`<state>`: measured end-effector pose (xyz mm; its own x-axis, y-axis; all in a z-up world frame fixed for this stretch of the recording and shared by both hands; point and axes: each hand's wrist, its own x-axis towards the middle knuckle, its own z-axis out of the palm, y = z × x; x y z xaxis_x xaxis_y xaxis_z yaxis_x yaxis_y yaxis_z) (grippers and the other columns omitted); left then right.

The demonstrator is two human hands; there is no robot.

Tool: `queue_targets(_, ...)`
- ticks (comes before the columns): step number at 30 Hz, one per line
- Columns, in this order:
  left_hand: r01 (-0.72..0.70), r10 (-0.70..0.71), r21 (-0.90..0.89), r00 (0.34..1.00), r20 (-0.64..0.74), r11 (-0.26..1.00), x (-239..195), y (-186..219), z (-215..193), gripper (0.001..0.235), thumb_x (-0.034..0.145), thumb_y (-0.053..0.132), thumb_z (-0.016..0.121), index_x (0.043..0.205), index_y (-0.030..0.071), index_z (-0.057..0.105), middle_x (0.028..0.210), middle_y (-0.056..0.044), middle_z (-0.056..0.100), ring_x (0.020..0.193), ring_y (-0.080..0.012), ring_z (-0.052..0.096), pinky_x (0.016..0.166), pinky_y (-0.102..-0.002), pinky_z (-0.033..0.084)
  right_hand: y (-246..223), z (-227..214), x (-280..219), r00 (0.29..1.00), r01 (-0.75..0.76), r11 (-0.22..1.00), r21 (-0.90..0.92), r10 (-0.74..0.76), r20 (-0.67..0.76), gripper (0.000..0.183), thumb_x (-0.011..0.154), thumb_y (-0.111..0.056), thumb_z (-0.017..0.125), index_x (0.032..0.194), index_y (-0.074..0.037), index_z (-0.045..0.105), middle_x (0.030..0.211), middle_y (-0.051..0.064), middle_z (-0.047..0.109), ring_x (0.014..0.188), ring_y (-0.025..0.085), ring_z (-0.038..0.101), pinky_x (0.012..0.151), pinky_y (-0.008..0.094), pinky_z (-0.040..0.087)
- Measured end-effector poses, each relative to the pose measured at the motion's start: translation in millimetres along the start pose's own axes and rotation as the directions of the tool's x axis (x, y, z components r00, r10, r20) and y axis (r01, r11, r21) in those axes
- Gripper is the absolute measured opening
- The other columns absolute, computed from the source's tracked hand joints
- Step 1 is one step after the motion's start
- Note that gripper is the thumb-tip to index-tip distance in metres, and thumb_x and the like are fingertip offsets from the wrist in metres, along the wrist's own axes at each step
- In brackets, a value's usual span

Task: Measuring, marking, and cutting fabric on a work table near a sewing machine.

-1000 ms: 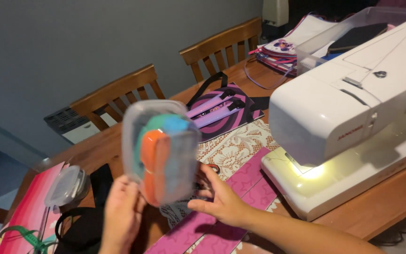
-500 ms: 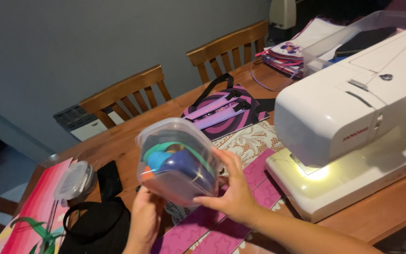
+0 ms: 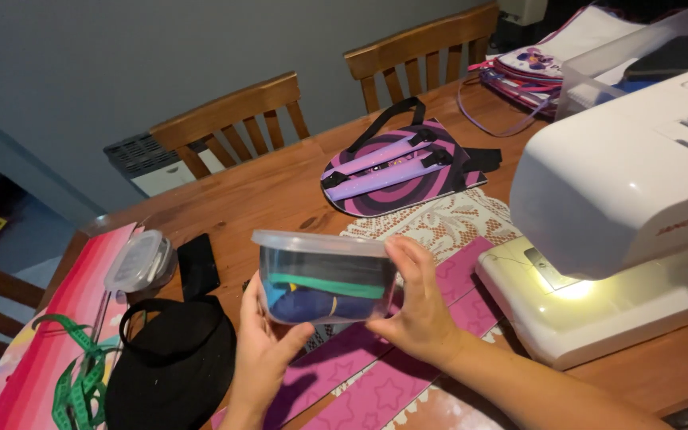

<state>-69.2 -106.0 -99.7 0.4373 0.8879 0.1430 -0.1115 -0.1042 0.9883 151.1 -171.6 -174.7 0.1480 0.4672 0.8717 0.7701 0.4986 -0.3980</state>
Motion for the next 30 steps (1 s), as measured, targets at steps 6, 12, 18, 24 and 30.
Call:
queue_targets(6, 0.049, -0.026, 0.120, 0.982, -0.186, 0.992, -6, 6, 10, 0.086, 0.066, 0.025, 0.081, 0.143, 0.009, 0.048, 0.122, -0.010, 0.069, 0.106, -0.0202, 0.069, 0.093, -0.034, 0.055, -2, -3, 4, 0.997, 0.076, 0.995, 0.059, -0.078, 0.029, 0.112, 0.074, -0.025, 0.089, 0.160, -0.011, 0.018, 0.158, 0.025, 0.028, 0.153, 0.044, 0.030, 0.129, 0.065, 0.029)
queue_targets(12, -0.176, 0.292, 0.369, 0.913, -0.284, 0.912, -14, -5, 17, 0.112, 0.056, 0.021, 0.090, 0.151, 0.002, 0.035, 0.144, -0.016, 0.056, 0.128, -0.0220, 0.060, 0.106, -0.033, 0.049, -18, -15, 15, 0.975, -0.147, 0.977, 0.152, 0.118, 0.188, 0.095, 0.091, -0.059, 0.062, 0.160, -0.008, 0.021, 0.168, 0.022, 0.020, 0.158, 0.038, 0.020, 0.127, 0.059, 0.023)
queue_targets(18, -0.354, 0.630, 0.718, 0.762, -0.150, 0.599, -20, -9, 19, 0.129, 0.051, 0.028, 0.100, 0.153, -0.003, 0.027, 0.148, -0.022, 0.054, 0.138, -0.0339, 0.054, 0.114, -0.042, 0.043, -35, -19, 16, 0.977, -0.086, 0.976, 0.202, 0.043, 0.208, 0.077, 0.102, -0.060, 0.042, 0.151, -0.001, 0.041, 0.157, 0.020, 0.045, 0.150, 0.036, 0.041, 0.125, 0.053, 0.033)
queue_targets(24, -0.531, 0.798, 0.802, 0.591, 0.119, 0.274, -13, -27, 14, 0.126, 0.066, 0.041, 0.099, 0.154, -0.006, 0.021, 0.146, -0.025, 0.054, 0.137, -0.0407, 0.056, 0.119, -0.051, 0.044, -38, -19, 12, 0.973, -0.134, 0.954, 0.267, 0.076, 0.217, 0.065, 0.106, -0.049, 0.040, 0.145, 0.002, 0.048, 0.144, 0.020, 0.059, 0.135, 0.033, 0.058, 0.114, 0.043, 0.045)
queue_targets(30, -0.569, 0.851, 0.821, 0.450, 0.273, 0.038, -13, -25, 15, 0.115, 0.082, 0.054, 0.089, 0.153, -0.006, 0.022, 0.141, -0.023, 0.059, 0.133, -0.0400, 0.059, 0.113, -0.051, 0.050, -35, -17, 13, 0.976, -0.159, 0.941, 0.299, 0.105, 0.189, 0.051, 0.109, -0.036, 0.039, 0.137, 0.003, 0.056, 0.132, 0.020, 0.068, 0.123, 0.031, 0.067, 0.105, 0.039, 0.055)
